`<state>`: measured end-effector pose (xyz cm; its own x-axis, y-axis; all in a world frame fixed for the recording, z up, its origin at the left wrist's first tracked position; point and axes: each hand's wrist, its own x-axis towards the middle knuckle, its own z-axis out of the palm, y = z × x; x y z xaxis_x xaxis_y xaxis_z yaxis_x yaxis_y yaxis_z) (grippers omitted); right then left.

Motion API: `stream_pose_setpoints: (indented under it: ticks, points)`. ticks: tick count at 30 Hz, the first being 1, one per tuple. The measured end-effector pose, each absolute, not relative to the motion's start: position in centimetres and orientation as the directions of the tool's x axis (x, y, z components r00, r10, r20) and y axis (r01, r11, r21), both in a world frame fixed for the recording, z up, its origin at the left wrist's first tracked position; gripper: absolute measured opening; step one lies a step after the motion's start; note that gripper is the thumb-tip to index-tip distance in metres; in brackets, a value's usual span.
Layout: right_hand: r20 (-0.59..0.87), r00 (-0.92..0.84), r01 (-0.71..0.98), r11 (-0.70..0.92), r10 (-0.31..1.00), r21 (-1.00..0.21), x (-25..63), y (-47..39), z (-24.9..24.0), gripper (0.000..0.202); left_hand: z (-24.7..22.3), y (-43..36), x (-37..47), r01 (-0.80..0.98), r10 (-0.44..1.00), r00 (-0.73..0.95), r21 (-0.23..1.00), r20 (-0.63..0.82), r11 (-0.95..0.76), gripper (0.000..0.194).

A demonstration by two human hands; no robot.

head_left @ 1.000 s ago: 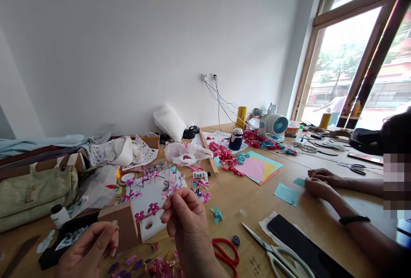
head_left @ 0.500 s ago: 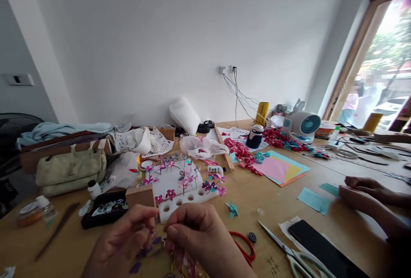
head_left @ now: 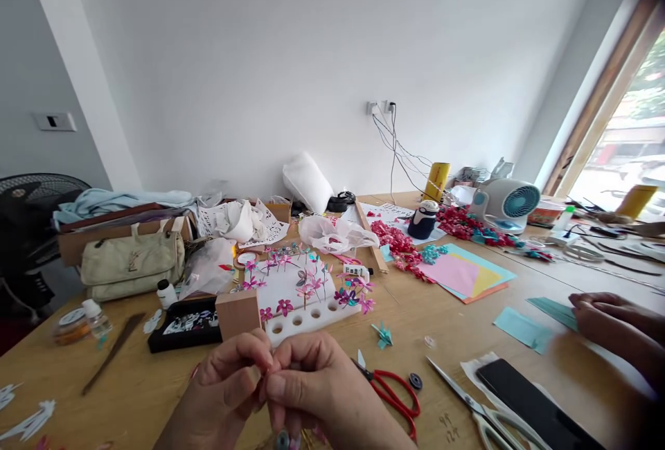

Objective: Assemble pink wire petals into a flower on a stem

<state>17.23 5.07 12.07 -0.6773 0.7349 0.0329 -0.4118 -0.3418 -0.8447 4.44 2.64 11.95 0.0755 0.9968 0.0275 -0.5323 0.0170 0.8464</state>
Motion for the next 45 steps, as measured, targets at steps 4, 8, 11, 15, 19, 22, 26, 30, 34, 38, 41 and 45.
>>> stream_pose_setpoints:
  ticks: [4,8,11,15,19,22,26,30,34,38,41,45]
  points:
    - [0.050,-0.690,-0.424,-0.347,0.722,-0.836,17.1,5.2,11.2,0.024,11.9,2.8,4.5,-0.542,0.997,0.061,0.841,0.042,-0.002,0.018]
    - [0.075,-0.700,-0.446,-0.353,0.710,-0.822,17.0,5.3,10.9,0.023,11.8,2.8,4.6,-0.561,0.997,0.059,0.828,0.045,-0.004,0.020]
    - [0.059,-0.703,-0.443,-0.371,0.709,-0.816,16.9,5.4,10.9,0.023,11.6,2.9,4.7,-0.576,0.997,0.051,0.817,0.052,-0.013,0.020]
    - [0.050,-0.708,-0.442,-0.387,0.705,-0.809,16.8,5.5,10.7,0.022,11.5,3.0,4.6,-0.588,0.998,0.034,0.809,0.046,-0.017,0.020]
    - [0.054,-0.700,-0.449,-0.381,0.712,-0.808,16.7,5.5,10.5,0.021,11.4,3.1,4.6,-0.594,0.998,0.033,0.804,0.056,-0.026,0.019]
    - [0.057,-0.693,-0.455,-0.375,0.719,-0.808,16.6,5.4,10.4,0.021,11.3,3.2,4.5,-0.592,0.997,0.042,0.805,0.067,-0.029,0.020]
    - [0.057,-0.683,-0.454,-0.361,0.728,-0.815,16.5,5.4,10.5,0.023,11.0,3.2,4.3,-0.578,0.995,0.069,0.816,0.079,-0.025,0.021]
    - [0.066,-0.670,-0.432,-0.317,0.739,-0.844,16.5,5.4,10.6,0.020,10.7,3.3,4.0,-0.598,0.990,0.105,0.801,0.093,-0.012,0.021]
    - [0.054,-0.661,-0.404,-0.295,0.749,-0.866,16.5,5.3,10.7,0.022,10.6,3.3,4.0,-0.607,0.987,0.098,0.794,0.126,-0.041,0.021]
    - [0.047,-0.627,-0.378,-0.251,0.778,-0.891,16.4,5.1,11.2,0.030,11.2,3.3,4.0,-0.625,0.986,0.099,0.779,0.130,-0.040,0.022]
    - [0.060,-0.584,-0.363,-0.194,0.810,-0.911,16.2,4.9,11.7,0.035,11.8,3.2,3.7,-0.601,0.986,0.071,0.796,0.148,-0.076,0.021]
    - [0.036,-0.557,-0.318,-0.173,0.830,-0.932,16.1,4.8,12.2,0.041,11.7,2.9,3.4,-0.452,0.989,0.053,0.887,0.138,-0.099,0.030]
